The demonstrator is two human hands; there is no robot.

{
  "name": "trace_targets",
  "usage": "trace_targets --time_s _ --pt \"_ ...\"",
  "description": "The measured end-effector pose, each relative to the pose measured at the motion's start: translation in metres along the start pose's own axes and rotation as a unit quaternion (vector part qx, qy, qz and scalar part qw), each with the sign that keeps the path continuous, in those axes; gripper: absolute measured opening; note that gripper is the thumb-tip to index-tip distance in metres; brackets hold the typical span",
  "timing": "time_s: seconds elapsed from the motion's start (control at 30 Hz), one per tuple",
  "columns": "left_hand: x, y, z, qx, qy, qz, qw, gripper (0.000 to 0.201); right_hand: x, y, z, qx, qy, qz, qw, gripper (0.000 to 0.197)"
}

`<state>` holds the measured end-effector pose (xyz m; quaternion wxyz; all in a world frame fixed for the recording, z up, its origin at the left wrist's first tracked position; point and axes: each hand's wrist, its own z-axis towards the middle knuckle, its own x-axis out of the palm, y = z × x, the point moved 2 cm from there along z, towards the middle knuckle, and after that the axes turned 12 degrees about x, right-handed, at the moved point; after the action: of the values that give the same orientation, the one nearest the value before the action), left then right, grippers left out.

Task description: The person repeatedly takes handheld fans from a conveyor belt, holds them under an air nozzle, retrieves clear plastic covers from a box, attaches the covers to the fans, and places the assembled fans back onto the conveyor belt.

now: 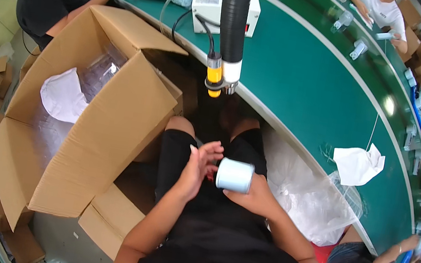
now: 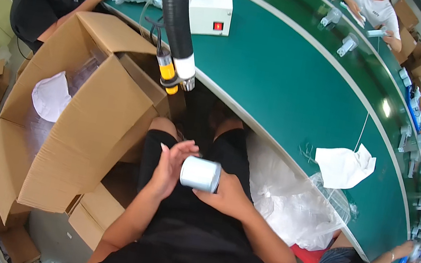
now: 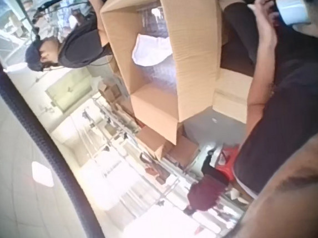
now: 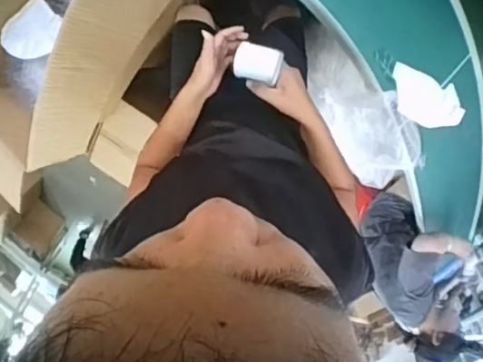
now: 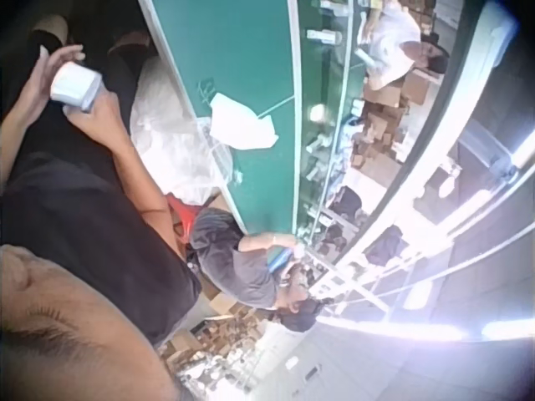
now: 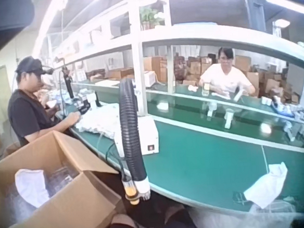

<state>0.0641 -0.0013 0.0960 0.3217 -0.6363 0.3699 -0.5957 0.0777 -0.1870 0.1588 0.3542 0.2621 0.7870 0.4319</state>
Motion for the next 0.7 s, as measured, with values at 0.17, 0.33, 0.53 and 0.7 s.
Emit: trace_targets --time_s 0.17,0.33,0.53,0.7 --pt "0.000 -0.008 -0.004 -0.073 0.136 0.067 0.986 0.059 -0.002 -0.031 0.002 0.227 0.199 0.210 0.930 0.033" --pt "-0.011 0.002 -0.016 -0.149 0.071 -0.025 0.986 0.047 -0.018 -0.021 0.005 0.235 0.241 0.070 0.939 0.034" --pt "-0.028 0.043 -0.009 -0.222 0.091 -0.197 0.951 0.063 0.012 0.008 0.023 0.230 0.322 -0.150 0.906 0.052" --pt "-0.029 0.043 -0.029 -0.288 0.014 -0.276 0.917 0.065 0.040 0.012 0.040 0.235 0.374 -0.219 0.870 0.054"
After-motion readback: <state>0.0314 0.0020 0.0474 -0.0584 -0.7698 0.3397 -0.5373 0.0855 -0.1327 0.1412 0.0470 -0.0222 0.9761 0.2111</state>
